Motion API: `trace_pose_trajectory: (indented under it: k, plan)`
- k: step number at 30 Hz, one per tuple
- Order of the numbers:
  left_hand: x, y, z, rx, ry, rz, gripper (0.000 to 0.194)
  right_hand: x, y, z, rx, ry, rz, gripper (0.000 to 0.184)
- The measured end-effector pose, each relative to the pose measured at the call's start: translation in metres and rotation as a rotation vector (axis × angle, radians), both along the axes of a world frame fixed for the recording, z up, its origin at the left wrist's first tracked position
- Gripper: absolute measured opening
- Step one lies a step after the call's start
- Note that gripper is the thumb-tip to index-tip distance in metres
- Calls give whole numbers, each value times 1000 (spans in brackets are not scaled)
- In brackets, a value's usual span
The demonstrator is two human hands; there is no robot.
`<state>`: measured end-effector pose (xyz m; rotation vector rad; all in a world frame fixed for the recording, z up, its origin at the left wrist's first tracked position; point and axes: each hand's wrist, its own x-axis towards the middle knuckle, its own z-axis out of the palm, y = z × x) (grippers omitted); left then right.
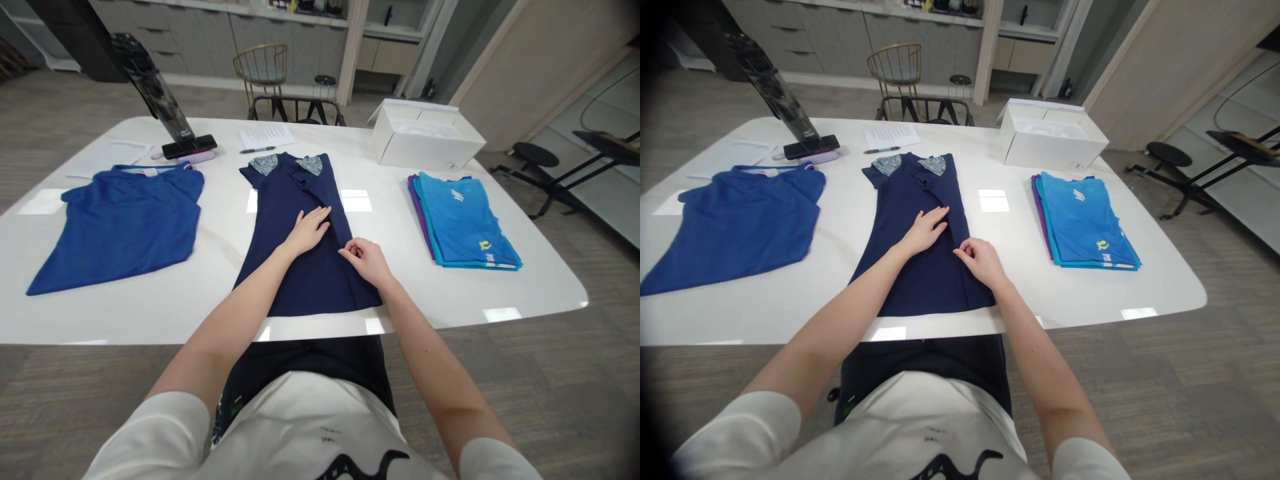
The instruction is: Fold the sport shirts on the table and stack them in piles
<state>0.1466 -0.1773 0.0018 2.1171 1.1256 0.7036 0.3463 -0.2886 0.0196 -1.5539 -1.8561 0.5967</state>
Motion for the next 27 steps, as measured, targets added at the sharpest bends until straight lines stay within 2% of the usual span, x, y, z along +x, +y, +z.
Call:
trace_pose_trajectory:
  k: [3, 6, 9, 11, 14, 17, 21, 27]
  plan:
    - [6, -1, 7, -181, -254, 71, 52, -3, 3, -2, -27, 103, 46, 24]
    - [13, -6, 12, -419, -520, 123, 57, -2, -1, -4, -72, 114, 86, 23]
    - [15, -13, 12, -557, -558, 95, 56, 2, -14, 1, -57, -3, 121, 25]
    - [13, -16, 12, -515, -442, 59, 44, 4, -27, 7, -44, -123, 129, 25]
    - [10, -18, 13, -288, -203, 7, 27, 4, -49, 12, -61, -284, 139, 25]
    - [10, -20, 15, -112, -31, -22, 27, 0, -68, 8, -45, -417, 98, 26]
    - [6, -24, 17, -48, 41, -90, 36, -8, -79, 3, -3, -507, 71, 21]
    - [-2, -32, 26, -1, 144, -394, 30, -15, -84, 4, 5, -460, 39, 19]
